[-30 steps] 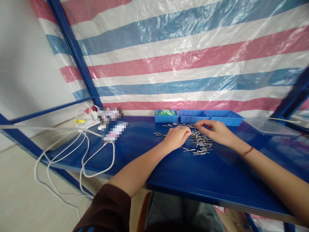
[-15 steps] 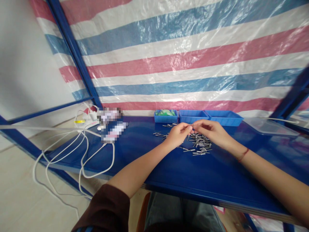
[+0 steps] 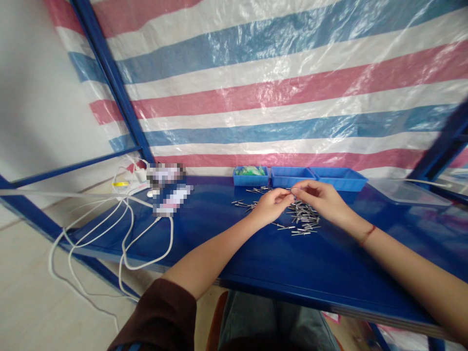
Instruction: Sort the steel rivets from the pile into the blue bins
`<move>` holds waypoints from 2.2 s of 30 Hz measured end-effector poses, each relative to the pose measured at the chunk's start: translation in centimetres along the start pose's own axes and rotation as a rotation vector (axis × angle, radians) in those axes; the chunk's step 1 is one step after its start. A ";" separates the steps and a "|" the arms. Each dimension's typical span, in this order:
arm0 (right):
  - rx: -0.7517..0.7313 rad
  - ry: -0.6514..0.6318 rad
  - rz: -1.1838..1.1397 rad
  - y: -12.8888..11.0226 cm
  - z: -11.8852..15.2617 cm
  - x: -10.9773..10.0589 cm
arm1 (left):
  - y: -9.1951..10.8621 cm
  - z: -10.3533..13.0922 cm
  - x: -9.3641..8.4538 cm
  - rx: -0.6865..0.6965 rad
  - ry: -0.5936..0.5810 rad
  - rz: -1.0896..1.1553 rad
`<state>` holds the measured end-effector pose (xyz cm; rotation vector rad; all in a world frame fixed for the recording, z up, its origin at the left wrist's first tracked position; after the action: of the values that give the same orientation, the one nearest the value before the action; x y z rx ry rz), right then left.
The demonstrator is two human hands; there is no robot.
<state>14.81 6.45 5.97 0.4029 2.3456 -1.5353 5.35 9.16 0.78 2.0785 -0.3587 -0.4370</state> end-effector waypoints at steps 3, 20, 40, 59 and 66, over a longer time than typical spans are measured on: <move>-0.029 0.002 0.015 0.0 0.2 0.1 | 0.0 0.0 0.2 0.003 -0.028 -0.029; -0.181 -0.019 0.256 -0.7 0.5 0.1 | 2.2 0.2 -2.5 0.114 0.195 -0.181; 0.323 0.409 1.064 9.4 -1.9 -13.2 | 2.3 1.7 1.4 0.156 -0.293 -0.966; -0.139 -0.098 0.788 3.1 -1.0 -0.8 | 0.2 0.8 -2.3 -0.023 -0.269 -1.182; -0.198 -0.246 0.698 1.4 0.4 2.4 | 0.9 0.7 -1.3 0.047 -0.343 -1.171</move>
<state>13.21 6.78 3.68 0.8203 1.8513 -0.9506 3.82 8.67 1.44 2.0680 0.7264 -1.4735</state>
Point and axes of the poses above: each hand's wrist, its own z-axis away from the middle knuckle, its own x-axis out of the palm, y = z × x, the point moved 10 cm from there along -z, towards the middle knuckle, and after that the axes turned 7 degrees about x, right-handed, at the moved point
